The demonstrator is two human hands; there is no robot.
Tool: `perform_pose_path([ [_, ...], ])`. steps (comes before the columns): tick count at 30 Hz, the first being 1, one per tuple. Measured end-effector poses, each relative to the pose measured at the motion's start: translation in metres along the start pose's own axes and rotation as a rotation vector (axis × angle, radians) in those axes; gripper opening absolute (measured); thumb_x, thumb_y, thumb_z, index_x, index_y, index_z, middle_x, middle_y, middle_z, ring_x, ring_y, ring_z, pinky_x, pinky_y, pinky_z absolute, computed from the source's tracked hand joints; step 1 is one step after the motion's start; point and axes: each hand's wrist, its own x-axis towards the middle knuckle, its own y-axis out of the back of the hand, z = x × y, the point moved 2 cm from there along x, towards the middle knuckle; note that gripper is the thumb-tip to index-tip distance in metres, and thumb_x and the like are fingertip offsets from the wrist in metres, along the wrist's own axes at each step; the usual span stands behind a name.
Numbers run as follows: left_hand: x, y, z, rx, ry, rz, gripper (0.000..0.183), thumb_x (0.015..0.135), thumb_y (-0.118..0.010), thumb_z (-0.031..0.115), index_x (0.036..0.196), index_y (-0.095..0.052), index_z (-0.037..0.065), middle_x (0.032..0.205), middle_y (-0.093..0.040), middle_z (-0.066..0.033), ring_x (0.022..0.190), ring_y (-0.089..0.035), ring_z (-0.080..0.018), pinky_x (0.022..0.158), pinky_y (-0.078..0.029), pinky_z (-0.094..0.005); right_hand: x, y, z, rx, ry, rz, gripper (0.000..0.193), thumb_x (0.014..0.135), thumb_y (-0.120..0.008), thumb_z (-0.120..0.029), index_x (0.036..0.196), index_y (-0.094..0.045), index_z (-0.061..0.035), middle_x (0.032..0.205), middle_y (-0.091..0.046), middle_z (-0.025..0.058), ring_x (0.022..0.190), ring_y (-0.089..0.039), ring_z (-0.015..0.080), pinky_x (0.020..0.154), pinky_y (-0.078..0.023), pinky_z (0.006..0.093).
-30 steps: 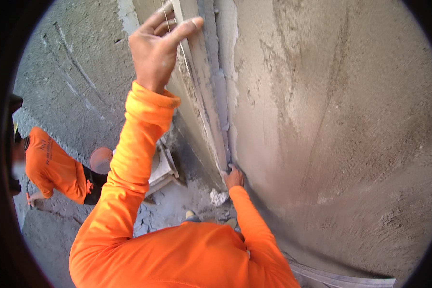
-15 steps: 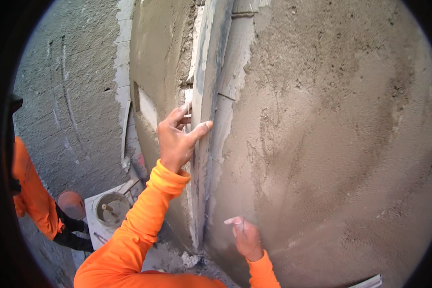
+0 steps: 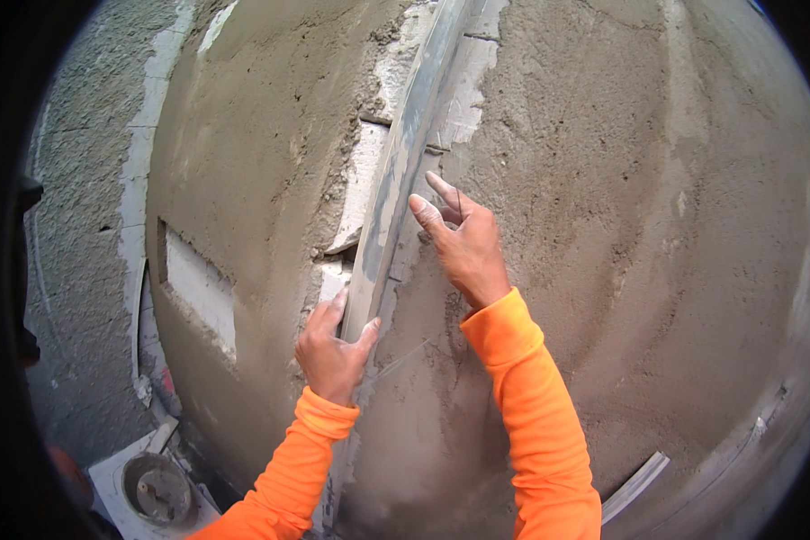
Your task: The person walks through a construction site and then installs a long metal trim piece along a vertical wall edge. They repeatedly press and adjust the trim into place by hand, smoothing it along the wall surface.
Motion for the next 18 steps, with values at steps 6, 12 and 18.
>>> perform_pose_path([
  [6,0.002,0.002,-0.003,-0.038,0.003,-0.009,0.059,0.073,-0.087,0.024,0.127,-0.072,0.005,0.103,-0.071,-0.0101,0.095,-0.067,-0.0315,0.107,-0.046,-0.0501,0.007,-0.013,-0.026,0.186,-0.189,-0.023,0.063,0.093,-0.082,-0.018,0.148,-0.057,0.0021,0.102,-0.075,0.0082,0.090,-0.065,0.0103,0.080,-0.053,0.0276],
  [12,0.003,0.013,-0.002,-0.072,-0.001,-0.072,0.056,0.079,-0.084,0.020,0.132,-0.070,0.009,0.109,-0.071,-0.0092,0.101,-0.068,-0.0293,0.111,-0.043,-0.0546,0.004,-0.021,-0.045,0.229,-0.334,0.052,0.060,0.093,-0.081,-0.010,0.146,-0.057,0.0025,0.083,-0.063,-0.0055,0.056,-0.036,0.0008,0.045,-0.026,0.0203],
  [18,0.000,0.046,-0.048,-0.349,-0.177,-0.071,0.049,0.082,-0.080,0.017,0.129,-0.072,0.008,0.125,-0.069,-0.0117,0.120,-0.065,-0.0338,0.119,-0.037,-0.0566,0.000,-0.032,-0.058,0.160,-0.404,0.141,0.060,0.094,-0.079,-0.011,0.148,-0.056,0.0016,0.077,-0.055,-0.0088,0.055,-0.036,0.0011,0.046,-0.027,0.0198],
])
